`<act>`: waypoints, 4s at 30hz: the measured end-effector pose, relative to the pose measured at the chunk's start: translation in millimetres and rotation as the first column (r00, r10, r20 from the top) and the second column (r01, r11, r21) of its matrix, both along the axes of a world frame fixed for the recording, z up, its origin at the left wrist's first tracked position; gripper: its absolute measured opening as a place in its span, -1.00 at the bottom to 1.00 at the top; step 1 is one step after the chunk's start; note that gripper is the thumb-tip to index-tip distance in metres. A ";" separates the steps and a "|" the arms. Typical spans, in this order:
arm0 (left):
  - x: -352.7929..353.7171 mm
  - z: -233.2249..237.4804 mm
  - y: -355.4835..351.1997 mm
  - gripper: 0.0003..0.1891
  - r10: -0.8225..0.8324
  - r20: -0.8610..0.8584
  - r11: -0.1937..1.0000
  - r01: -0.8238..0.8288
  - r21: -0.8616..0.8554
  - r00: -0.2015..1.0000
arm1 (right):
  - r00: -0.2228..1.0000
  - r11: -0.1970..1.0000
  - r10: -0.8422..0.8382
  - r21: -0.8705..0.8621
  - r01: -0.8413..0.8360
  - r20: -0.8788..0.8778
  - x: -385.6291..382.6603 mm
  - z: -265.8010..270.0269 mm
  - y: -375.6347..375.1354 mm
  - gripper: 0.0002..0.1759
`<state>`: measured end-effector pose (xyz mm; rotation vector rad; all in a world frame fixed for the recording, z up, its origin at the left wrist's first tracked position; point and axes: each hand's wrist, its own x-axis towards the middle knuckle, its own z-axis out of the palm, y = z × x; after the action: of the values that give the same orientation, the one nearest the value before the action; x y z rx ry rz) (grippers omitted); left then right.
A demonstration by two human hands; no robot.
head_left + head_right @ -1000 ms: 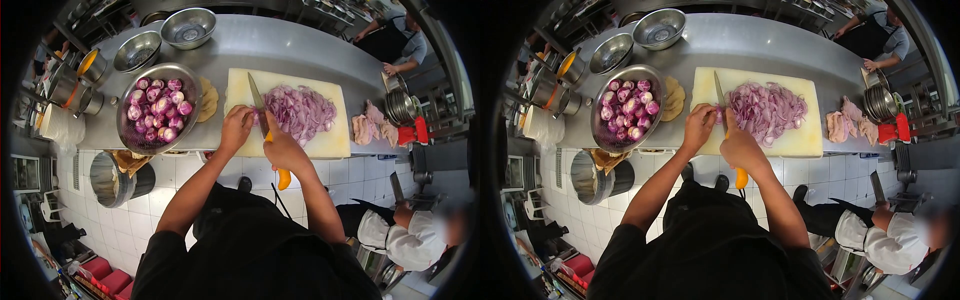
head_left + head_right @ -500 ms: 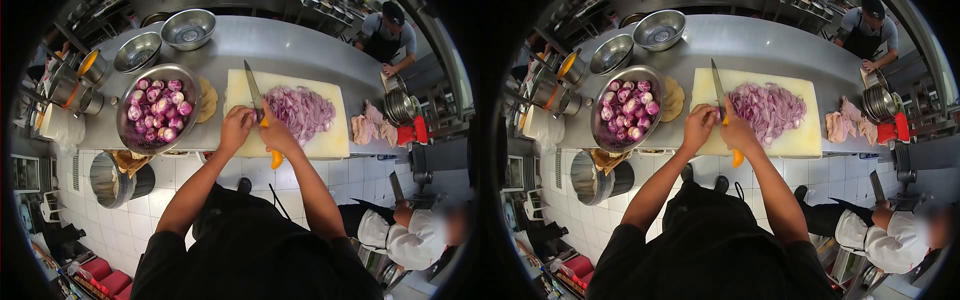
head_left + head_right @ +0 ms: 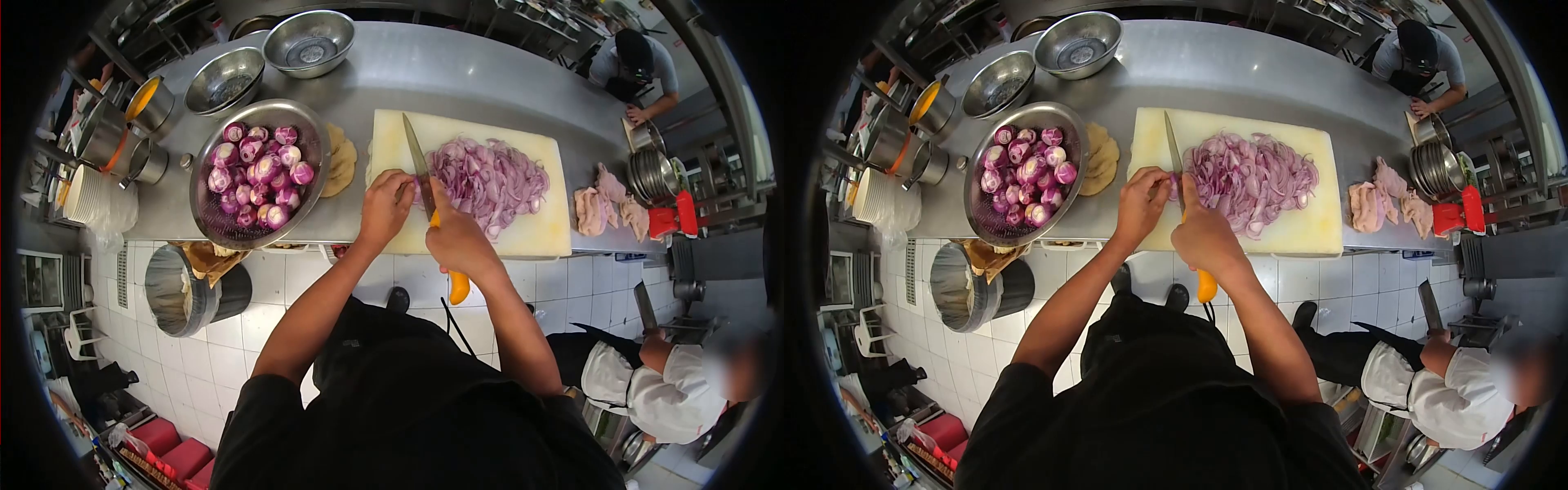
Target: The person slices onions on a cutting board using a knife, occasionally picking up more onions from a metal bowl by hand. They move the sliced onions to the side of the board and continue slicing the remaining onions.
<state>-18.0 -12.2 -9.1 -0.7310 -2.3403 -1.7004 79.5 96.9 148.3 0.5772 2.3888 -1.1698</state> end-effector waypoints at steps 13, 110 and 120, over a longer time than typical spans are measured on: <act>-1.2 -1.4 2.0 -0.85 -0.053 0.098 0.997 0.048 0.055 0.994 | 0.984 0.988 0.048 0.153 -0.021 -0.173 -18.8 -82.5 24.1 -0.01; 8.5 7.4 1.6 -0.85 0.050 0.273 0.993 -0.078 0.092 0.961 | 0.999 0.999 0.037 0.012 -0.038 0.028 1.4 10.0 2.7 -0.01; 10.4 15.0 -0.4 -0.84 0.038 0.290 0.994 -0.064 0.083 0.956 | 0.998 0.998 0.046 0.040 -0.044 -0.040 7.6 -13.0 -2.5 -0.01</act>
<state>-7.6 -12.6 5.8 -0.4259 -2.4169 -1.9939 87.0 94.4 135.3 0.5137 2.4512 -1.1292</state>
